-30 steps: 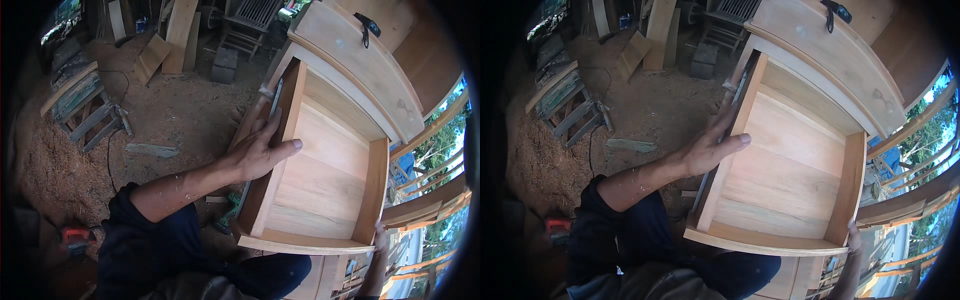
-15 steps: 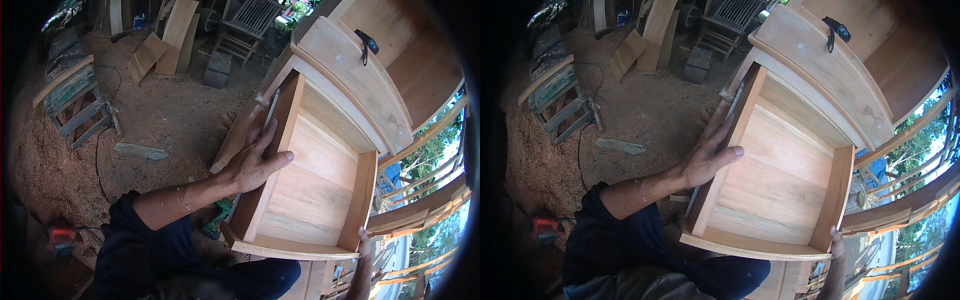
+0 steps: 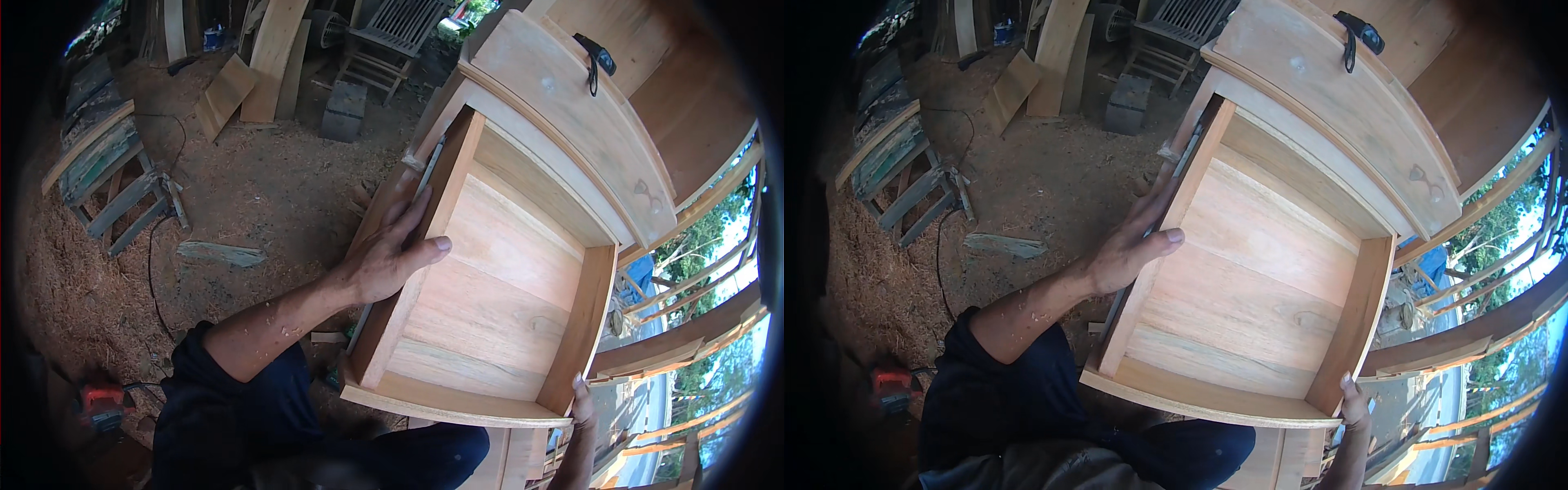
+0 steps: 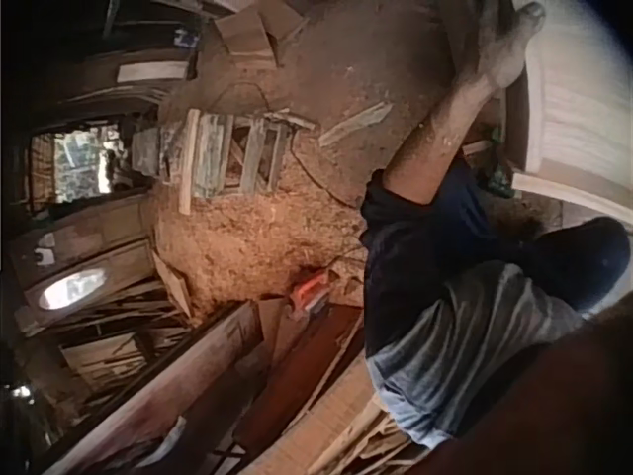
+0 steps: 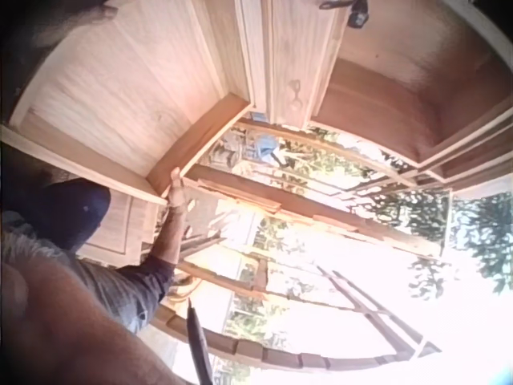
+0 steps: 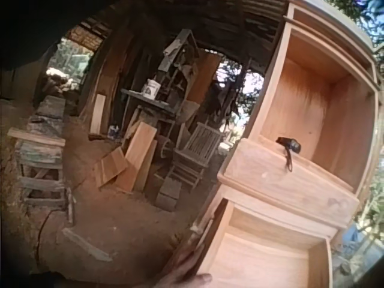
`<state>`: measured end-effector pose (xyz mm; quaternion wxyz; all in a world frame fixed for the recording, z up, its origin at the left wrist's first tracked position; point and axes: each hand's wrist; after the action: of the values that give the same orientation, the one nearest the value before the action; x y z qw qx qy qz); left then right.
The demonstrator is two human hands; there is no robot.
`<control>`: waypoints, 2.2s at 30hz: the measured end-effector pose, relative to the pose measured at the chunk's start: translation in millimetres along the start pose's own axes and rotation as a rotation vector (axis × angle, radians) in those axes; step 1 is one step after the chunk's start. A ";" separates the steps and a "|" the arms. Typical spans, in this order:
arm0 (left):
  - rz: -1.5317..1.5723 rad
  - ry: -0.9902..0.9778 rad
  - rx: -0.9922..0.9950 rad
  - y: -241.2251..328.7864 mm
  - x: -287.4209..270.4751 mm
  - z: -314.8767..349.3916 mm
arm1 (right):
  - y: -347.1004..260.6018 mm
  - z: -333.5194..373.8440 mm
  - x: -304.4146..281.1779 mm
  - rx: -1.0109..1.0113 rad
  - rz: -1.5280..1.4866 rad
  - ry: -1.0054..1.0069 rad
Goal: The person installs hardware and a drawer into a wooden cabinet using a power drill and by hand.
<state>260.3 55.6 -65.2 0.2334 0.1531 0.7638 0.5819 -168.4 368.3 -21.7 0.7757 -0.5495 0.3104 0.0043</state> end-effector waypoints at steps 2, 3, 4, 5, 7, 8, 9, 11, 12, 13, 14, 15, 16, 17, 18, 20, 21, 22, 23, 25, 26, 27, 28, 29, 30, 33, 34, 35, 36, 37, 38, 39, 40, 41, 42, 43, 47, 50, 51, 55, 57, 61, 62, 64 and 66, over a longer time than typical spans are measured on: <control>0.059 0.014 -0.030 -0.8 0.5 0.3 | 8.6 -3.1 -12.5 -0.062 -0.071 -0.031; 0.059 -0.007 -0.028 0.7 2.8 -1.9 | 12.1 -3.8 -18.8 -0.133 -0.128 -0.072; 0.020 0.023 -0.033 1.9 0.9 -0.6 | -3.0 -7.4 -12.7 -0.043 -0.199 -0.189; 0.000 0.062 -0.028 2.3 0.0 -1.2 | -3.2 -5.7 -12.3 -0.037 -0.196 -0.192; -0.001 0.066 -0.020 3.2 0.1 -1.4 | -3.4 -5.6 -9.5 -0.092 -0.166 -0.168; -0.001 0.072 -0.005 2.8 0.8 -1.7 | 1.2 -5.2 -10.8 -0.127 -0.157 -0.187; 0.007 0.088 -0.018 -0.6 0.8 -4.0 | 7.7 -3.9 -10.1 -0.123 -0.144 -0.205; -0.016 0.036 0.064 -9.8 -0.7 -6.9 | 11.9 -1.6 4.8 -0.081 0.015 0.044; -0.048 0.064 0.056 -12.0 -0.7 -6.9 | 2.6 0.9 10.7 -0.088 -0.011 0.040; -0.043 0.070 0.060 -9.2 1.1 -5.9 | -2.6 -0.8 5.7 -0.094 -0.004 0.040; 0.007 0.054 0.005 -4.6 3.8 -2.6 | -6.7 -4.3 -3.8 -0.064 -0.137 -0.122; 0.029 0.041 -0.011 -3.7 2.7 -1.7 | -9.8 -6.1 -9.2 -0.032 -0.270 -0.285; 0.048 0.031 -0.020 -0.7 0.4 -2.9 | -14.8 -7.6 -10.1 -0.011 -0.237 -0.268; 0.070 0.015 -0.034 1.3 0.3 -2.2 | -15.0 -6.3 -6.6 -0.021 -0.235 -0.264; 0.054 0.014 -0.023 0.1 0.7 -4.6 | -11.3 -2.1 1.3 -0.065 -0.182 -0.126; 0.050 -0.009 -0.014 -5.9 1.2 -5.3 | -9.0 7.9 14.1 -0.078 -0.046 0.104; 0.036 0.020 0.008 -10.9 -1.7 -4.5 | -0.1 2.8 15.7 -0.124 -0.076 0.105; 0.019 0.055 0.045 -11.0 -4.2 -6.1 | 3.1 -3.4 13.7 -0.095 -0.104 0.088; 0.023 0.044 0.058 -9.2 -4.1 -5.9 | 3.2 -6.3 9.4 -0.067 -0.133 0.070; 0.085 0.066 0.004 -0.6 -3.0 -5.3 | -10.4 -7.2 0.4 -0.050 -0.157 0.014; 0.123 0.063 -0.004 -0.2 -2.0 -3.5 | -16.9 -4.2 3.4 -0.011 -0.185 -0.059; 0.108 0.048 -0.004 2.3 -1.6 -3.1 | -23.2 -3.1 6.7 -0.007 -0.205 -0.053; 0.121 0.054 0.001 6.0 -1.0 -2.5 | -31.7 -1.1 8.0 0.002 -0.203 -0.074; 0.134 0.058 0.006 10.2 -1.2 -2.6 | -33.0 0.8 8.8 0.011 -0.201 -0.094; 0.125 0.041 0.006 13.2 -4.1 -2.6 | -10.4 5.6 4.4 -0.010 -0.211 0.012; 0.278 -0.013 -0.126 15.1 -7.8 0.9 | -4.4 22.5 15.2 0.032 -0.051 0.046; 0.433 0.008 -0.177 16.0 -13.6 3.6 | -26.1 27.3 25.8 0.048 -0.002 -0.099; 0.594 0.043 -0.224 16.2 -16.8 6.6 | -12.8 23.1 24.0 -0.045 -0.001 -0.140; 0.605 -0.009 -0.237 6.3 -17.3 4.6 | -35.3 32.1 35.9 -0.006 0.030 -0.090; 0.543 0.016 -0.236 -9.7 -11.7 3.7 | -42.4 30.1 34.2 0.013 0.027 -0.088; 0.488 0.063 -0.212 -17.5 -13.3 6.0 | -39.0 25.9 30.7 -0.047 0.021 -0.015; 0.480 0.016 -0.205 -22.7 -11.1 4.2 | -38.6 21.0 27.6 0.019 0.087 -0.048; 0.540 -0.003 -0.175 -24.5 -11.2 2.6 | -49.0 17.4 32.2 0.056 0.167 -0.042; 0.600 -0.012 -0.144 -25.7 -12.8 2.6 | -58.8 17.3 40.3 0.086 0.249 -0.045; 0.579 -0.036 -0.134 -28.1 -16.2 4.4 | -58.7 23.1 47.0 0.083 0.222 -0.026; 0.640 -0.006 -0.180 -28.6 -15.7 3.8 | -58.8 28.6 49.4 0.044 0.192 0.015; 0.729 -0.027 -0.250 3.0 -12.4 -2.5 | -77.6 47.2 40.7 -0.017 0.277 0.119; 0.743 -0.047 -0.244 9.9 -10.3 -3.5 | -90.2 40.0 36.2 -0.016 0.185 0.061; 0.758 -0.047 -0.215 12.1 -10.6 -4.6 | -94.7 38.6 33.7 -0.020 0.264 0.034; 0.669 -0.038 -0.274 18.1 0.1 -1.8 | -86.1 26.9 25.1 -0.058 0.262 0.039; 0.650 0.052 -0.270 10.8 -0.8 -0.9 | -84.9 23.2 25.1 -0.056 0.269 0.036; 0.631 0.016 -0.239 19.4 -6.2 -5.3 | -100.1 31.5 17.4 -0.037 0.217 -0.030; 0.691 0.003 -0.231 20.7 -3.3 -8.0 | -97.3 27.4 10.0 -0.020 0.278 -0.051; 0.737 -0.015 -0.233 20.3 -5.2 -11.5 | -96.5 24.0 9.4 0.036 0.341 -0.049; 0.645 -0.067 -0.268 17.8 -20.3 -18.3 | -114.3 27.9 8.7 0.031 0.414 -0.033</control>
<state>267.0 35.4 -40.6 0.0805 0.3734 0.5850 0.7155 -108.3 344.0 76.9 0.7715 -0.4620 0.4040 0.1677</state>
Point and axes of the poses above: each hand's wrist, its own z-axis away from the middle knuckle, its own x-axis out of the palm, y = z × x, and after that the axes turned 8 degrees about -x, right-handed
